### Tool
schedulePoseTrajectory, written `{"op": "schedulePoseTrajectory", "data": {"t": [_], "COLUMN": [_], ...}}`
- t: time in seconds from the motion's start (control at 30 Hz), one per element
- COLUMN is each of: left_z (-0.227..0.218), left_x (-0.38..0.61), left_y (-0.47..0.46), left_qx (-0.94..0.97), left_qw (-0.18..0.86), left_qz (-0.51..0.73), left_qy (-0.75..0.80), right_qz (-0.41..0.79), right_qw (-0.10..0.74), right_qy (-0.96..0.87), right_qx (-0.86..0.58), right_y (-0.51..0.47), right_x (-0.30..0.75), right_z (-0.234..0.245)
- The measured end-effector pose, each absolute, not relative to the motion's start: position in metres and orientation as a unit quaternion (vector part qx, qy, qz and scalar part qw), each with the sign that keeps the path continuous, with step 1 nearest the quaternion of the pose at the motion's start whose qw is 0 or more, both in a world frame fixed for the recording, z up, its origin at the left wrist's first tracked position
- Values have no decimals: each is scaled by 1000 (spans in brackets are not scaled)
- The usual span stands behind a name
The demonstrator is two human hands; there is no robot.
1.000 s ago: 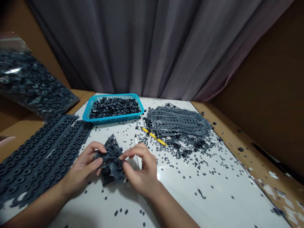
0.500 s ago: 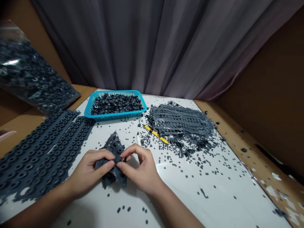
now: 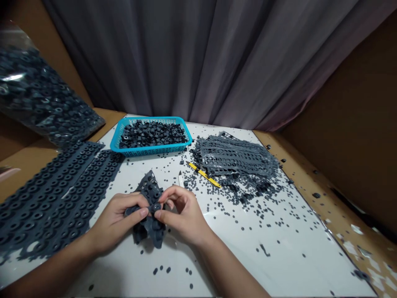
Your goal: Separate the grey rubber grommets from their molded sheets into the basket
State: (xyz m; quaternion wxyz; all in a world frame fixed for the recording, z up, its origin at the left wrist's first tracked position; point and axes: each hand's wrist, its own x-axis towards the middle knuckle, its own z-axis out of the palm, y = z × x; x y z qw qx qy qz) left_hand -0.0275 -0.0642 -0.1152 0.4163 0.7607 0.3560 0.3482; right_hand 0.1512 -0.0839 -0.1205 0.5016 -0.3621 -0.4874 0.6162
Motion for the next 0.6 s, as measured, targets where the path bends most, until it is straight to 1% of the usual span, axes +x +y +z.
{"op": "schedulePoseTrajectory", "data": {"t": [0.33,0.5,0.6], "left_z": [-116,-120,-122], "left_x": [-29,-34,-37], "left_y": [-64,-62,-60], "left_qx": [766,727,699], "left_qw": [408,448,471], "left_qz": [337,360,378], "left_qy": [365,377,383], "right_qz": [632,643,638], "right_qw": [506,492,502], "right_qy": [-478,-483,-481], "right_qx": [-341,-334,-331], "right_y": [-83,-83,-83], "right_x": [151,157,160], "right_z": [-116,-118,-120]}}
